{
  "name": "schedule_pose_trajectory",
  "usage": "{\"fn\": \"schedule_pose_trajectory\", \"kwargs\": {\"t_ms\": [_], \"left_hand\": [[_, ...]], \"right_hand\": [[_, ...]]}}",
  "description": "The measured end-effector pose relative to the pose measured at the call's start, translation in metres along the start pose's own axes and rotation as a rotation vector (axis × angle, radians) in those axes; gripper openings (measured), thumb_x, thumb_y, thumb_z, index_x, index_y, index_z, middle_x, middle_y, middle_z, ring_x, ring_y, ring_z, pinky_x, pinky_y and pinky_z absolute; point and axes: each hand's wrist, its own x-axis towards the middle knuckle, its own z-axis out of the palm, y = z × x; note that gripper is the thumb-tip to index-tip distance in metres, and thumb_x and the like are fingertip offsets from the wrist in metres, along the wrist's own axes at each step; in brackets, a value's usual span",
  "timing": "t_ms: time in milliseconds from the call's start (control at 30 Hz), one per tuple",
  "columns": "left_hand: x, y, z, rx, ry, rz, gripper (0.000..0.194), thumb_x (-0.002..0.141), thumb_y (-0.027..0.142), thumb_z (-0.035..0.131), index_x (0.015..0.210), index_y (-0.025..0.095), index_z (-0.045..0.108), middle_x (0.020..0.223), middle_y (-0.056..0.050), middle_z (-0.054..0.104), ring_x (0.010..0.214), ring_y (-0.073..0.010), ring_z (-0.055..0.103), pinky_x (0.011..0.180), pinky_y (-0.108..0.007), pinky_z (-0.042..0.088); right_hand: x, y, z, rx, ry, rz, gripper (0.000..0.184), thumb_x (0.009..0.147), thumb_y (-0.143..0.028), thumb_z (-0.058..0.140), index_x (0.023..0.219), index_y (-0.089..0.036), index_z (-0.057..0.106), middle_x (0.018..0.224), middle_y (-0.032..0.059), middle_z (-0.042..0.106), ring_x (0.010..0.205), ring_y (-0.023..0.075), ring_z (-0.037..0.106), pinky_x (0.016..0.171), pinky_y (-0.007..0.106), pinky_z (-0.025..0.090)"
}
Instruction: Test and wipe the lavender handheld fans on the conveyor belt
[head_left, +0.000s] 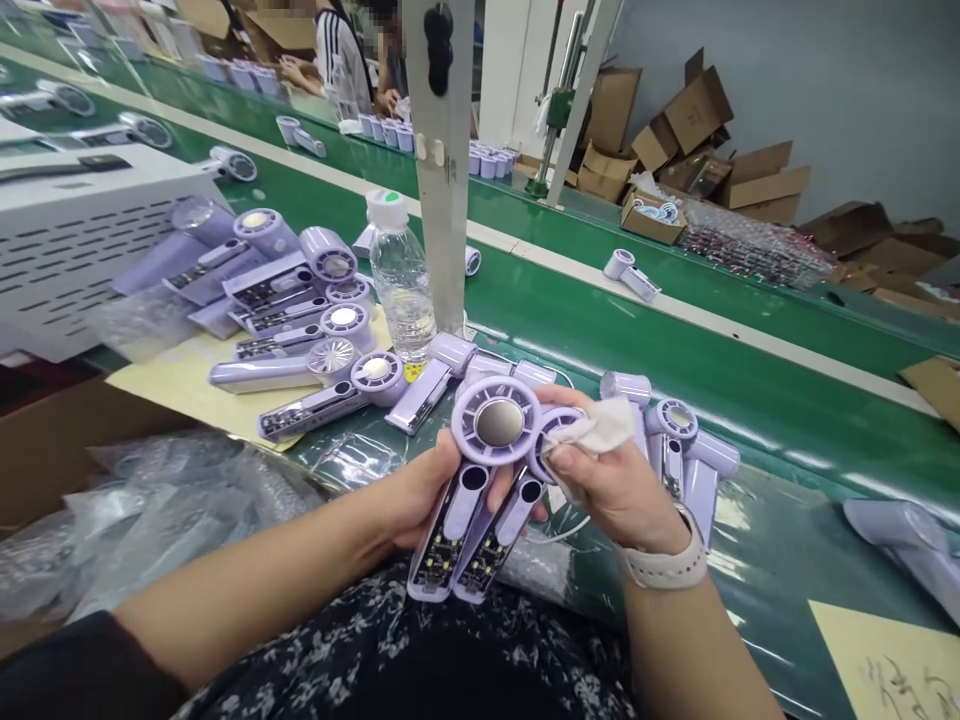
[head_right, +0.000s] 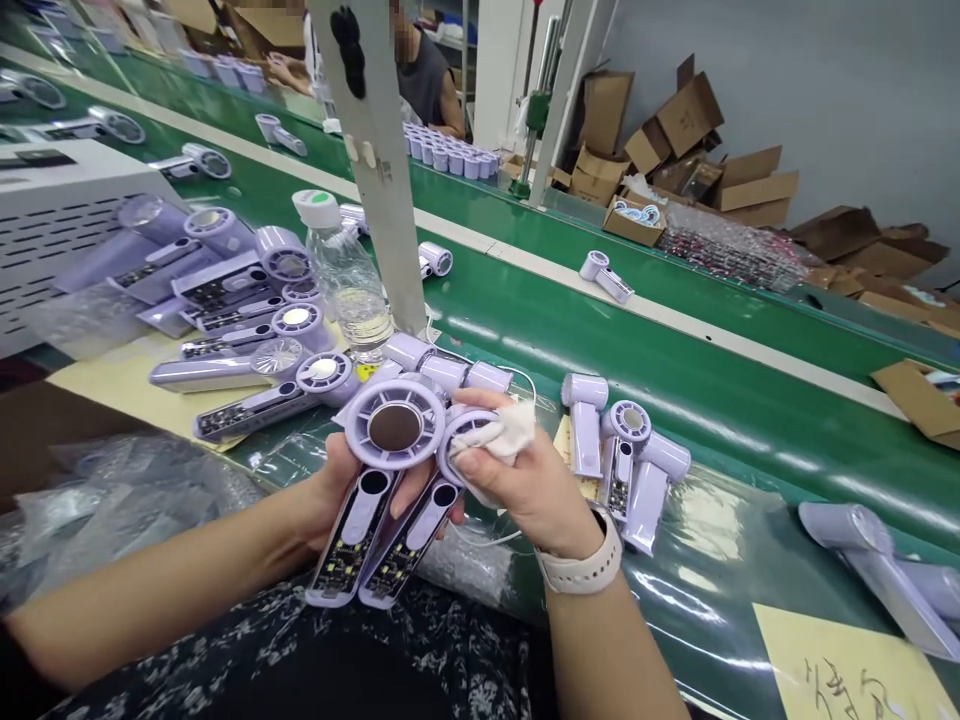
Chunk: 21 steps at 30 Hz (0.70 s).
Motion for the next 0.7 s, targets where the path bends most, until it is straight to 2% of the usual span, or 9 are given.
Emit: {"fn": "schedule_pose_trajectory", "kwargs": {"t_ms": [67,133,233,300,400,500,567,600,700], "left_hand": [[-0.002,0.0,0.001,-0.015,0.041,0.013,0.076,0.057,0.089,0.07,0.067,0.013,0.067,0.092,-0.016,0.079,0.077,-0.0183,0.073,0.069,-0.022,0.06],[-0.003,-0.002,0.003,-0.02,0.109,0.037,0.077,0.056,0.09,0.069,0.065,0.014,0.066,0.09,-0.016,0.079,0.077,-0.0184,0.073,0.07,-0.022,0.06],[-0.002,-0.005,0.003,-0.018,0.176,0.044,0.075,0.057,0.089,0.07,0.066,0.014,0.066,0.086,-0.013,0.077,0.081,-0.0198,0.073,0.076,-0.026,0.061],[-0.002,-0.004,0.002,-0.062,0.174,0.054,0.073,0.06,0.087,0.069,0.065,0.014,0.066,0.089,-0.012,0.077,0.083,-0.0213,0.073,0.076,-0.029,0.062],[-0.001,0.002,-0.002,-0.117,0.15,0.122,0.072,0.062,0.085,0.07,0.062,0.014,0.064,0.102,-0.015,0.076,0.09,-0.0242,0.074,0.076,-0.031,0.063],[-0.001,0.012,-0.007,-0.097,0.128,0.2,0.072,0.061,0.085,0.071,0.063,0.014,0.065,0.099,-0.015,0.076,0.09,-0.0254,0.074,0.076,-0.032,0.062],[0.0,0.018,-0.01,-0.08,0.107,0.245,0.072,0.061,0.086,0.07,0.064,0.015,0.065,0.087,-0.013,0.076,0.084,-0.0252,0.074,0.074,-0.032,0.062],[0.0,0.019,-0.01,-0.07,0.096,0.259,0.071,0.061,0.086,0.07,0.065,0.015,0.065,0.083,-0.012,0.075,0.08,-0.0248,0.074,0.073,-0.032,0.062],[0.003,0.022,-0.008,-0.031,0.099,0.293,0.072,0.06,0.087,0.07,0.072,0.015,0.065,0.083,-0.01,0.076,0.074,-0.0231,0.074,0.072,-0.031,0.062]], "right_hand": [[0.003,0.002,0.009,-0.033,0.074,-0.003,0.041,0.087,-0.042,0.077,0.12,-0.026,0.06,0.079,-0.0025,0.065,0.048,0.0136,0.059,0.039,0.027,0.049],[0.007,0.006,0.015,-0.19,0.242,-0.105,0.033,0.093,-0.048,0.068,0.114,-0.023,0.063,0.07,-0.0031,0.063,0.043,0.0127,0.055,0.039,0.026,0.046],[0.014,0.012,0.006,-0.559,0.373,-0.276,0.039,0.1,-0.051,0.05,0.106,-0.018,0.07,0.069,0.0015,0.065,0.058,0.0174,0.062,0.055,0.031,0.052],[0.018,0.014,-0.013,-0.814,0.455,-0.312,0.039,0.1,-0.046,0.046,0.109,-0.018,0.072,0.082,0.0066,0.072,0.076,0.023,0.068,0.071,0.038,0.055],[0.016,0.015,-0.037,-1.233,0.662,-0.27,0.046,0.097,-0.035,0.043,0.132,-0.012,0.063,0.115,0.0181,0.072,0.106,0.0341,0.067,0.091,0.052,0.053],[0.002,0.019,-0.032,-1.604,0.733,-0.282,0.056,0.094,-0.031,0.045,0.142,-0.003,0.051,0.138,0.029,0.058,0.129,0.0438,0.052,0.103,0.063,0.043],[-0.01,0.03,-0.012,-1.664,0.748,-0.346,0.042,0.095,-0.026,0.044,0.128,-0.006,0.06,0.123,0.0257,0.066,0.114,0.039,0.061,0.094,0.055,0.049],[-0.016,0.039,0.0,-1.644,0.709,-0.346,0.031,0.095,-0.024,0.044,0.113,-0.011,0.065,0.105,0.0197,0.071,0.096,0.0329,0.066,0.083,0.047,0.052],[-0.027,0.073,0.031,-1.618,0.446,-0.246,0.017,0.091,-0.022,0.054,0.075,-0.02,0.06,0.064,0.005,0.062,0.055,0.0207,0.057,0.055,0.033,0.042]]}}
